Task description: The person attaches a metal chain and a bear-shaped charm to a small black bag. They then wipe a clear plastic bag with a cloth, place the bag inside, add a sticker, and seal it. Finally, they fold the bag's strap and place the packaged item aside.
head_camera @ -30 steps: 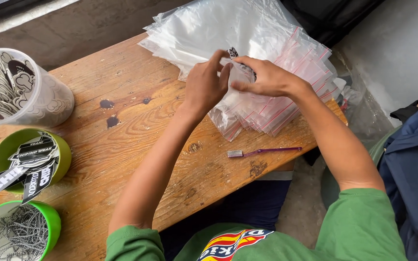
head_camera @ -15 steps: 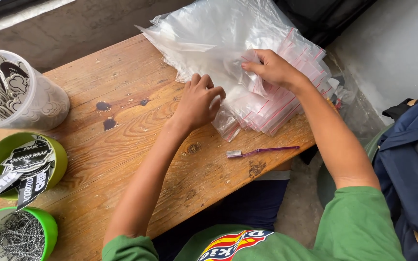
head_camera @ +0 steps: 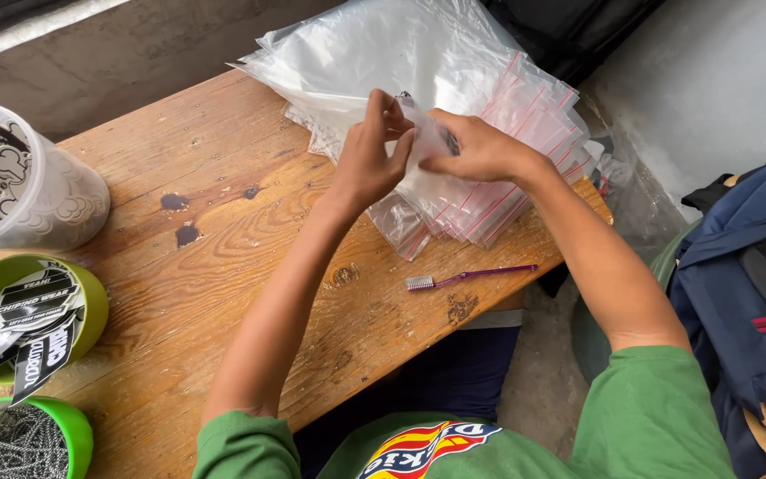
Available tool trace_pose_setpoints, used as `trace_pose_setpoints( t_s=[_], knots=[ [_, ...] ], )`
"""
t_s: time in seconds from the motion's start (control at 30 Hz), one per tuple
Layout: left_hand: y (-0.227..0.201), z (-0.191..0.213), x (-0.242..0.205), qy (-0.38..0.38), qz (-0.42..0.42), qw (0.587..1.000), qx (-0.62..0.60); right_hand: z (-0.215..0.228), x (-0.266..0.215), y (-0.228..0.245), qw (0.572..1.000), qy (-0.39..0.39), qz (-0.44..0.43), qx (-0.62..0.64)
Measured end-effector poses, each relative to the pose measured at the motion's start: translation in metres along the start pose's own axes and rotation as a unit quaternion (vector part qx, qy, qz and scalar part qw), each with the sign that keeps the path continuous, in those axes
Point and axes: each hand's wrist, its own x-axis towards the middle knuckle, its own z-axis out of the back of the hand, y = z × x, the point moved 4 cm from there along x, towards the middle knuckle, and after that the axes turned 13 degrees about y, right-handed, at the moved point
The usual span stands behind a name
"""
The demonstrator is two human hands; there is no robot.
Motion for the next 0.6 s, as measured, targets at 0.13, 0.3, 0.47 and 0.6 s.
trace_pose_setpoints(
  t_s=[0.13,0.3,0.47,0.6],
  knots=[
    [0.022,-0.013,-0.022,-0.019,-0.038,0.999,0.001,0.013,0.018,-0.036,0.996,-0.072,0.024,0.047],
    [0.022,-0.035,-0.042,0.035,-0.101,0.967,0.232,0.028,0.020,-0.027,0.987,-0.101,-0.028,0.124],
    [0.022,-0.040,-0.031,0.049,-0.063,0.959,0.270,0.048,0.023,-0.028,0.978,-0.145,-0.062,0.137],
    [0.017,-0.045,-0.029,0.082,-0.065,0.942,0.318,0.051,0.026,-0.031,0.979,-0.161,-0.065,0.112]
  ],
)
